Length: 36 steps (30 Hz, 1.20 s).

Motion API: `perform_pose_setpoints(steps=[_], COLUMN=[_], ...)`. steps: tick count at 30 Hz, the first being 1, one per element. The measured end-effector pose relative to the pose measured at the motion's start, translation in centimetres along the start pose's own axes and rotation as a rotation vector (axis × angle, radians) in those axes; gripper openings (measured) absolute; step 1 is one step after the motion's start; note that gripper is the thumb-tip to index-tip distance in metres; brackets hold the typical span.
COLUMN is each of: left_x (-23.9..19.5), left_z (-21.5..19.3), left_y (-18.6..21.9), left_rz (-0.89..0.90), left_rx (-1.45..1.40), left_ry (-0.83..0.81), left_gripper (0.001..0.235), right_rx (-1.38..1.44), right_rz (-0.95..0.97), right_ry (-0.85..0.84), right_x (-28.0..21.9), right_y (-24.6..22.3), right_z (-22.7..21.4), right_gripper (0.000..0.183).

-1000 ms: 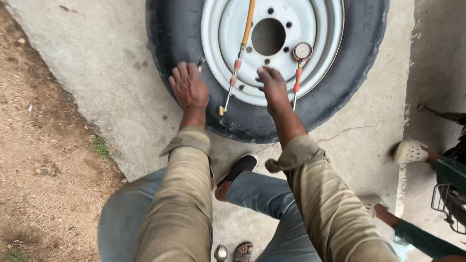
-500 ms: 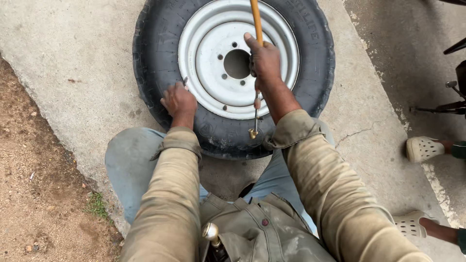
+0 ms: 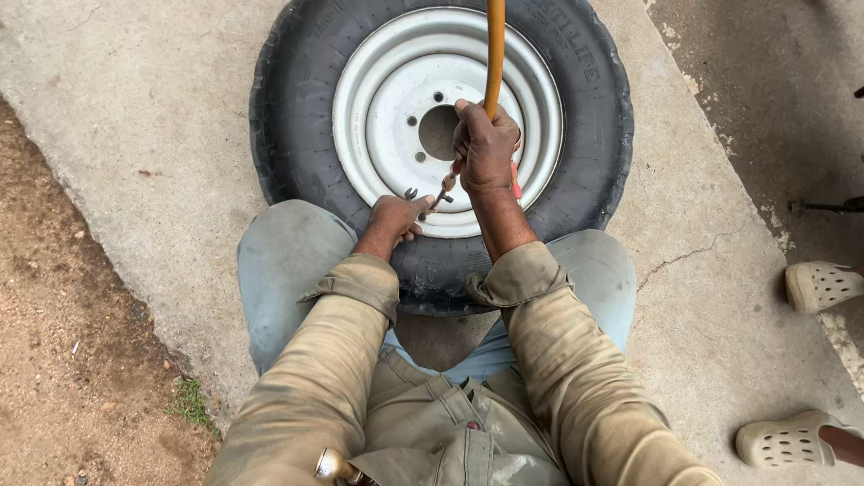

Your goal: The person unlocks a motorcycle, then moves to a detached tire lying on the ground. They attach an air hose with a pressure gauge to the tire valve and inflate it while monitoring the pressure.

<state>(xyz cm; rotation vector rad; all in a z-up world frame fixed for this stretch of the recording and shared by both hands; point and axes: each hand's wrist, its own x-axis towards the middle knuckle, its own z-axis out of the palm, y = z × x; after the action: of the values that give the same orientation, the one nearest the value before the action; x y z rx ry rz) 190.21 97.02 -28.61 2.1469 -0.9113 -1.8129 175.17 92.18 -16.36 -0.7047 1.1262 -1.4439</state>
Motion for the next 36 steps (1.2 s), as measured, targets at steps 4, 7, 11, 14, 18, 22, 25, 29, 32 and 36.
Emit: perform_pose_setpoints(steps=[4, 7, 11, 14, 18, 22, 25, 29, 32, 36], left_x=[0.9, 1.4, 1.9, 2.2, 2.8, 3.0, 3.2, 3.5, 2.8, 2.3], left_z=[-0.1, -0.2, 0.2, 0.1, 0.1, 0.6, 0.8, 1.0, 1.2, 1.0], left_y=[0.5, 0.7, 0.9, 0.5, 0.6, 0.8, 1.0, 1.5, 1.6, 2.1], left_rz=[-0.067, -0.018, -0.036, -0.016, 0.011, 0.007, -0.021, -0.026, -0.013, -0.015], left_rx=[0.037, 0.134, 0.17, 0.192, 0.215, 0.225, 0.226, 0.406, 0.426, 0.459], left_ry=[-0.023, 0.015, 0.011, -0.022, -0.07, -0.07, -0.079, -0.067, -0.051, -0.053], left_gripper=[0.045, 0.047, 0.048, 0.045, 0.044, 0.044, 0.044, 0.053, 0.05, 0.049], right_rx=[0.027, 0.029, 0.068, 0.073, 0.08, 0.019, 0.005, -0.041, -0.03, 0.048], right_rz=[-0.021, -0.03, -0.048, -0.049, -0.038, -0.045, -0.045, -0.044, -0.02, 0.044], right_ry=[0.016, 0.006, 0.011, 0.036, 0.023, -0.043, -0.064, -0.049, -0.023, 0.022], right_x=[0.4, 1.0, 1.4, 0.3, -2.6, -4.9, -5.3, -5.2, -4.9, -2.9], right_y=[0.8, 1.6, 1.9, 1.6, 1.1, 1.3, 1.8, 2.6, 2.5, 2.3], right_z=[-0.1, 0.1, -0.7, -1.0, -1.8, -2.9, -3.4, -4.1, -4.6, -4.2], right_gripper=[0.024, 0.029, 0.033, 0.033, 0.03, 0.027, 0.037, 0.045, 0.043, 0.044])
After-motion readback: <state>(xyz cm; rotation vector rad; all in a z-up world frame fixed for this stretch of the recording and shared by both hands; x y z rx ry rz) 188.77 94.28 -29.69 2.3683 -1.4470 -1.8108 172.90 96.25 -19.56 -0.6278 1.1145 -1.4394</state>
